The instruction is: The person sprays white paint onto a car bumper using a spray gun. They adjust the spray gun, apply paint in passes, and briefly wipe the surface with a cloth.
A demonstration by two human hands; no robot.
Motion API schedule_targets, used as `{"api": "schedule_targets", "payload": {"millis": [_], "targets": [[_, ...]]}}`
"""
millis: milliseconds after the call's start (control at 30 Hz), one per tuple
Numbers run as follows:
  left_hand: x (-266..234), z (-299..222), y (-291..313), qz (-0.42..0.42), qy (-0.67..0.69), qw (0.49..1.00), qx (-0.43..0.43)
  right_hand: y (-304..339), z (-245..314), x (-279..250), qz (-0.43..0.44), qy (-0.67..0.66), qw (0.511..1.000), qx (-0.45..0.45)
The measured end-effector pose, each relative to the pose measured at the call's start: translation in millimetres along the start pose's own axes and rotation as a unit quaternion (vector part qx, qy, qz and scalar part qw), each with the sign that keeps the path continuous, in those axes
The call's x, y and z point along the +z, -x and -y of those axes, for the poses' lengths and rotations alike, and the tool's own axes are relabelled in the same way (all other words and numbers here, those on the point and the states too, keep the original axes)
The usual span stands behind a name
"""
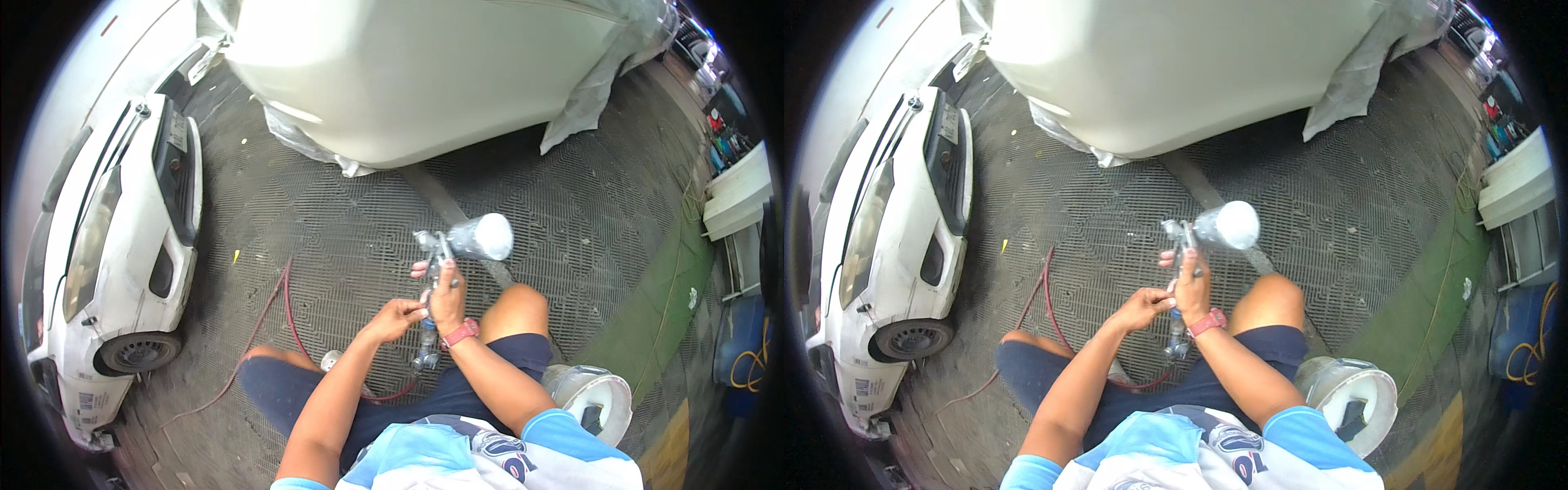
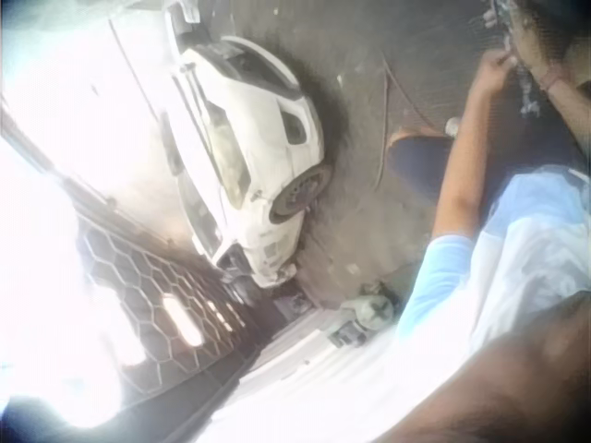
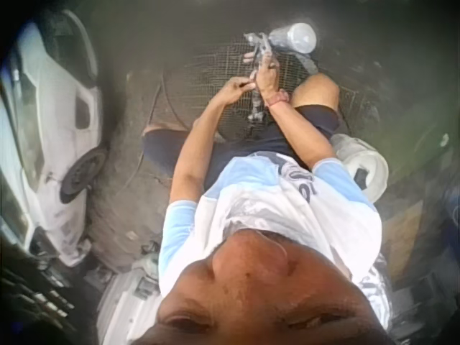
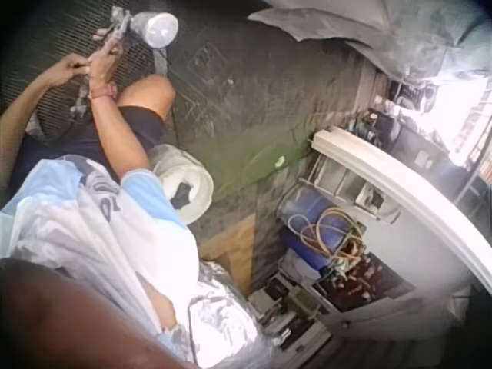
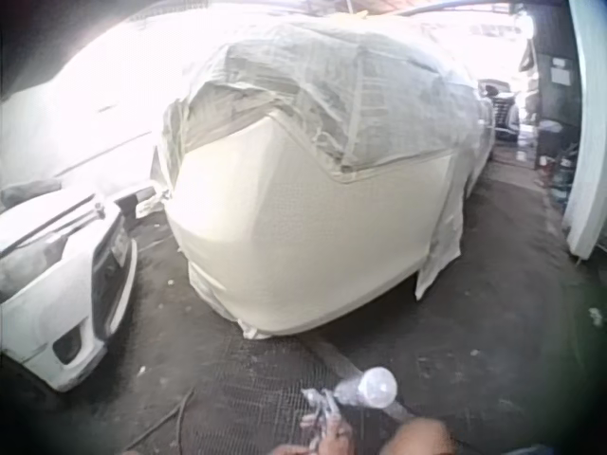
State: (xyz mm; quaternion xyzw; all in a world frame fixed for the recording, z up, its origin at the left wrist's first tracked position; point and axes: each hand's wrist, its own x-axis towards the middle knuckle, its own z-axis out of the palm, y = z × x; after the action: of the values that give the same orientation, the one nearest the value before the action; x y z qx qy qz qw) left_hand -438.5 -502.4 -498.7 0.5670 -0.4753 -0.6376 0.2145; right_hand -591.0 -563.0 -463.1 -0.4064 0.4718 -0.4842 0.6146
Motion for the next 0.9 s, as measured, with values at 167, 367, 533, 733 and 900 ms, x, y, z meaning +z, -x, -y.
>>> {"api": "schedule_targets", "payload": {"millis": [167,367,533,733,900], "targets": [[5.9,-0.2,25.8,-0.047,-0.031,0.998,-0.025,7.7,-18.2,5.0,0.028,-0.017,0.999,0.033],[-2.1,0.3,51.5,-0.075,0.007,0.995,-0.07,19.1,-21.3,22.3,0.076,-0.044,0.996,-0.021],[-6.1,2.4,47.3,-0.078,0.036,0.993,-0.082,15.0,-14.2,23.7,0.056,-0.058,0.996,-0.032],[6.5,6.1,15.4,-0.061,0.02,0.998,0.014,8.8,-8.9,-2.7,0.022,-0.065,0.998,0.007],[20.0,3.2,-8.7,-0.02,0.016,0.999,0.031,9.5,-3.6,-25.7,0.008,-0.013,0.999,-0.036]]}}
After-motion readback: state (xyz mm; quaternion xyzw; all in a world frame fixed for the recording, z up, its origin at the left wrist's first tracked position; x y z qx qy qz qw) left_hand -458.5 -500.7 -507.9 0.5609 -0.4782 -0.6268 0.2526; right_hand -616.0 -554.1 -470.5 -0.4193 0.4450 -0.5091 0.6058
